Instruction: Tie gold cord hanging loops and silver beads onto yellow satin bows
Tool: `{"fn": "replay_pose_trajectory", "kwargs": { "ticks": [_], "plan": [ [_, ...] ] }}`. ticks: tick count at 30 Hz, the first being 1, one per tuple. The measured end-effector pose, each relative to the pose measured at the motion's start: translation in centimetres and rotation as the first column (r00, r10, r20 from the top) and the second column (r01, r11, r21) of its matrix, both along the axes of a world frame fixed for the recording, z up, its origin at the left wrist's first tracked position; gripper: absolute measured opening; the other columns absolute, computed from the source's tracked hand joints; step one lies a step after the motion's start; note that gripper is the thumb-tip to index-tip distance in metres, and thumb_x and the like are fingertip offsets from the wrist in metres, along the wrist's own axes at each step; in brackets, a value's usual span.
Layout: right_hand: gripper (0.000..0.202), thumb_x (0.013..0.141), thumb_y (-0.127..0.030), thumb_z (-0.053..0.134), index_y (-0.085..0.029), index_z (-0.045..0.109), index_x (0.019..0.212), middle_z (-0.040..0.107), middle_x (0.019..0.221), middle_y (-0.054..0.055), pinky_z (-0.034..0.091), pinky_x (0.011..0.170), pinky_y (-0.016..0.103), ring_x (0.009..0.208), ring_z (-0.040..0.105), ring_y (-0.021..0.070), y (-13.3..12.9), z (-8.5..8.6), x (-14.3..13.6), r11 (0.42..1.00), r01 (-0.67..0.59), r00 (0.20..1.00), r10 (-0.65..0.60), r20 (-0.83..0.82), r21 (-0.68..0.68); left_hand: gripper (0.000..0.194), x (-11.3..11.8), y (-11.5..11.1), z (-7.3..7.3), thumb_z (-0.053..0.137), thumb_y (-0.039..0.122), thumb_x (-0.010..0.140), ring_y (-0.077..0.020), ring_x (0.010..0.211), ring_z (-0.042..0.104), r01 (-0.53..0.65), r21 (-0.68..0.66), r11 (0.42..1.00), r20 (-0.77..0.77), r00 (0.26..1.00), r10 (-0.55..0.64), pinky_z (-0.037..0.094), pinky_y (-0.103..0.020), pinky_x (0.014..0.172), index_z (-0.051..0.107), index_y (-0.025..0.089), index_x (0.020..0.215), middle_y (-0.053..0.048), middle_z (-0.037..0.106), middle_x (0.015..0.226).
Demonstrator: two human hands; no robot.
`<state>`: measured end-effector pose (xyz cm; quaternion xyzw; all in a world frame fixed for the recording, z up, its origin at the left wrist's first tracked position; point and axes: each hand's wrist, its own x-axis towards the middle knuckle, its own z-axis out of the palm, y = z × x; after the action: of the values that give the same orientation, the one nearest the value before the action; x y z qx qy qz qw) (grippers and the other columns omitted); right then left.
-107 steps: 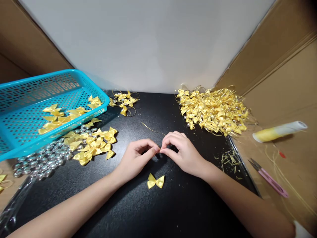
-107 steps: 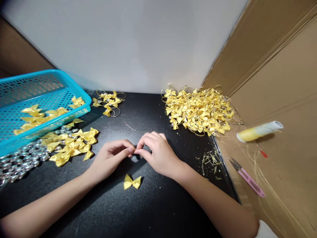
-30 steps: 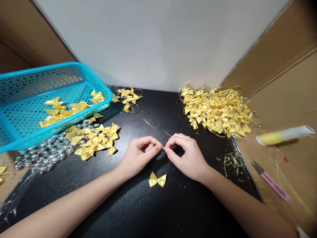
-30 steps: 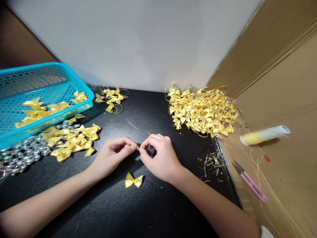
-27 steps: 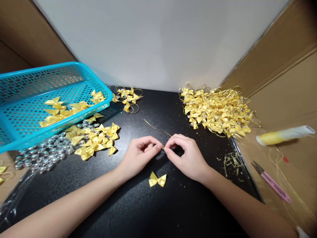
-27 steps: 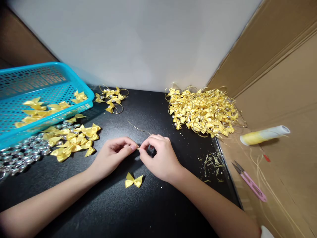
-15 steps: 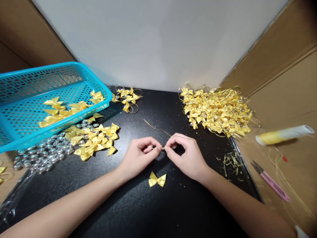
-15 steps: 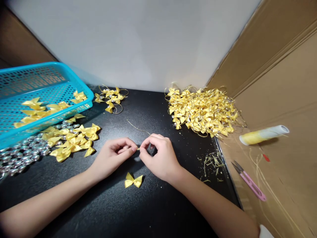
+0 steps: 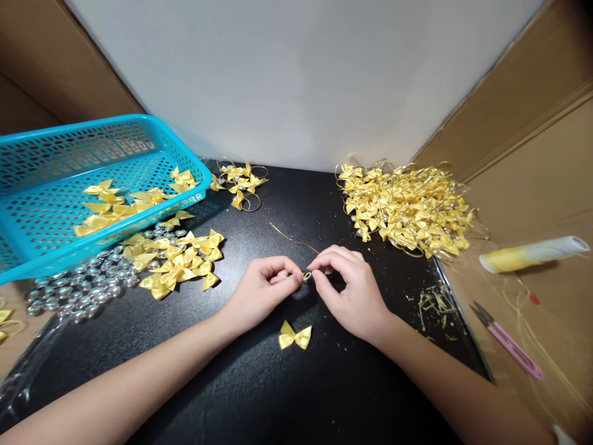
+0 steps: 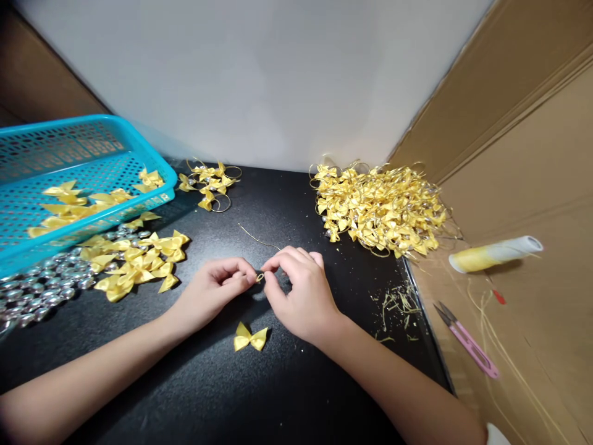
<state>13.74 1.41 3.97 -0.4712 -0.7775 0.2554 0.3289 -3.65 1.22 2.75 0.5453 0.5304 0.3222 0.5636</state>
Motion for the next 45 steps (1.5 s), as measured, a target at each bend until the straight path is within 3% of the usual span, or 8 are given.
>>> {"fn": "replay_pose_trajectory", "kwargs": {
  "ticks": [8,16,22,28,33,38,40,45],
  "plan": [
    [0.011,0.082,-0.015,0.058,-0.021,0.061,0.072,0.063,0.072,0.0,0.041,0.068,0.032,0.069,0.056,0.0159,-0.1,-0.2,-0.3,0.993,0.032,0.998,-0.038,-0.049,-0.115,0.019,-0.1,-0.2,0.0,0.059,0.032,0.072,-0.0086,0.048,0.026,-0.041,0.122,0.992,-0.065,0.997,0.049,0.022,-0.021,0.049,0.064,0.014,0.066,0.008,0.028,0.05],
    [0.011,0.082,-0.012,0.057,-0.02,0.06,0.074,0.065,0.074,0.0,0.041,0.071,0.033,0.072,0.058,0.0165,-0.2,-0.2,-0.3,0.998,0.024,1.0,-0.025,-0.017,-0.058,0.02,-0.1,-0.4,0.0,0.059,0.032,0.073,-0.0084,0.048,0.026,-0.052,0.115,0.992,-0.082,0.995,0.062,0.021,-0.022,0.048,0.063,0.014,0.066,0.007,0.032,0.05],
    [0.01,0.08,-0.014,0.059,-0.019,0.061,0.072,0.063,0.071,0.001,0.043,0.066,0.031,0.067,0.055,0.0153,-0.2,-0.1,-0.6,0.981,0.034,0.996,-0.049,-0.078,-0.191,0.02,-0.2,-0.4,-0.1,0.06,0.032,0.077,-0.0079,0.047,0.022,-0.068,0.201,0.977,-0.101,0.991,0.09,0.02,-0.022,0.047,0.064,0.014,0.067,0.009,0.025,0.048],
    [0.013,0.08,-0.011,0.056,-0.019,0.057,0.069,0.059,0.071,-0.001,0.044,0.066,0.027,0.068,0.054,0.0133,0.8,0.4,0.2,0.958,-0.083,0.982,0.031,-0.188,-0.276,0.028,-0.5,-0.1,0.0,0.051,0.037,0.085,-0.0114,0.054,0.041,-0.001,0.212,0.977,-0.101,0.995,0.023,0.031,-0.022,0.05,0.067,0.015,0.079,0.002,0.051,0.06],
    [0.013,0.078,-0.008,0.054,-0.019,0.058,0.071,0.06,0.074,0.0,0.044,0.069,0.029,0.071,0.053,0.0142,1.9,1.3,1.6,0.974,-0.08,0.992,0.058,-0.108,-0.211,0.024,-0.8,0.3,0.3,0.054,0.036,0.084,-0.0089,0.049,0.034,0.111,0.117,0.987,-0.135,0.986,-0.095,0.025,-0.02,0.047,0.059,0.015,0.073,0.005,0.044,0.055],
    [0.016,0.077,-0.012,0.066,-0.019,0.068,0.092,0.069,0.092,0.003,0.046,0.079,0.033,0.083,0.059,0.0172,1.5,0.7,1.0,0.965,-0.128,0.991,0.118,-0.055,-0.228,0.026,-1.0,0.2,0.4,0.052,0.038,0.086,-0.0083,0.052,0.035,0.139,0.134,0.981,-0.083,0.988,-0.128,0.027,-0.019,0.048,0.056,0.015,0.075,0.005,0.044,0.06],
    [0.008,0.082,-0.014,0.064,-0.019,0.07,0.085,0.071,0.084,0.002,0.045,0.077,0.032,0.08,0.06,0.0164,1.4,0.4,0.7,0.958,-0.17,0.985,0.158,-0.069,-0.233,0.026,-1.1,0.3,0.4,0.052,0.038,0.086,-0.0079,0.051,0.033,0.143,0.144,0.979,-0.085,0.988,-0.132,0.026,-0.019,0.047,0.056,0.015,0.074,0.005,0.043,0.059],
    [0.014,0.087,-0.016,0.063,-0.02,0.073,0.078,0.072,0.075,0.0,0.046,0.071,0.03,0.072,0.062,0.0142,1.8,0.5,1.2,0.966,-0.209,0.973,0.191,-0.127,-0.151,0.023,-1.2,0.5,0.4,0.052,0.034,0.083,-0.0074,0.048,0.029,0.094,0.151,0.984,-0.085,0.993,-0.081,0.022,-0.019,0.045,0.054,0.016,0.07,0.007,0.037,0.053]
  ]
}}
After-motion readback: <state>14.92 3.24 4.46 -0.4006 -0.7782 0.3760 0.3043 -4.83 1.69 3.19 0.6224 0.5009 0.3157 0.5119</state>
